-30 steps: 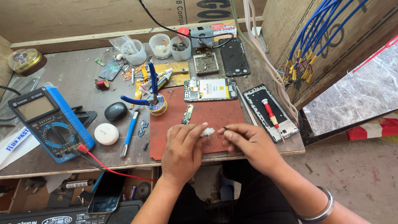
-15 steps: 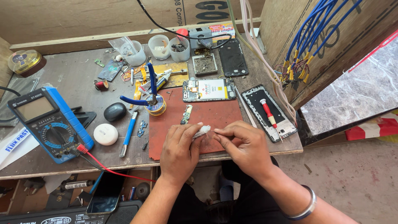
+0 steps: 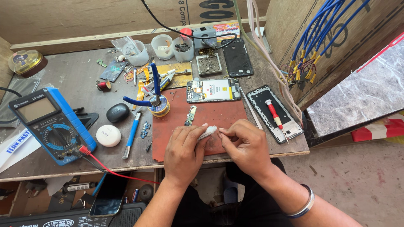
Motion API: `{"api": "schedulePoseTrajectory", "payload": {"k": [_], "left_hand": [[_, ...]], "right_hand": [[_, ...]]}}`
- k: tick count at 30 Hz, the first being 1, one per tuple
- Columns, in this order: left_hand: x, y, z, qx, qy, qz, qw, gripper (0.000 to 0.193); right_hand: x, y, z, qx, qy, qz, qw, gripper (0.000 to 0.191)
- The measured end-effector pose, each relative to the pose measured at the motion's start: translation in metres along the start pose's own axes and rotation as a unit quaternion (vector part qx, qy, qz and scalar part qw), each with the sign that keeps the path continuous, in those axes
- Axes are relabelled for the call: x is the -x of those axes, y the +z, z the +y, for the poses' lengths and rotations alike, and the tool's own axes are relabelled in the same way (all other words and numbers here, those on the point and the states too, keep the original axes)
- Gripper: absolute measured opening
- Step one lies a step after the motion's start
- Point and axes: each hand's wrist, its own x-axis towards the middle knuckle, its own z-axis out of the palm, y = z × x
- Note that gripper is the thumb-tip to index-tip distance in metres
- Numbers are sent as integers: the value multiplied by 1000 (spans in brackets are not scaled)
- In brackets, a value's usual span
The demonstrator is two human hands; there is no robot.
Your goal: The person manipulates a small white cylindrical component on a workbench, using a metal tool to scrape or clean its surface. The person then uses tweezers to handle a small circuit board and places it on the workbench.
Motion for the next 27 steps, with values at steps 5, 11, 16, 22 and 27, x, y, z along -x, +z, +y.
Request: {"api": "schedulePoseTrajectory", "payload": {"k": [5,11,16,22,27], "left_hand": [[1,2,-1,-8,3,3,1000,27],[2,3,-1,-45,15,2,999,30],[0,0,-2,-35,1,-27,999,27],[-2,-3,-1,-2,-11,-50,999,25],[-2,-7,-2,51,-38,-63,996,24]], "right_hand": [[-1,3,-2,24,-40,16,999,10],[-5,4,-8,98,-92,26,991,12],[-14,5,-8,161,-135,19,977,12],[-20,1,-3,178,-181,-2,967,16],[-26,-6,1,150,-221,-36,963,13]]}}
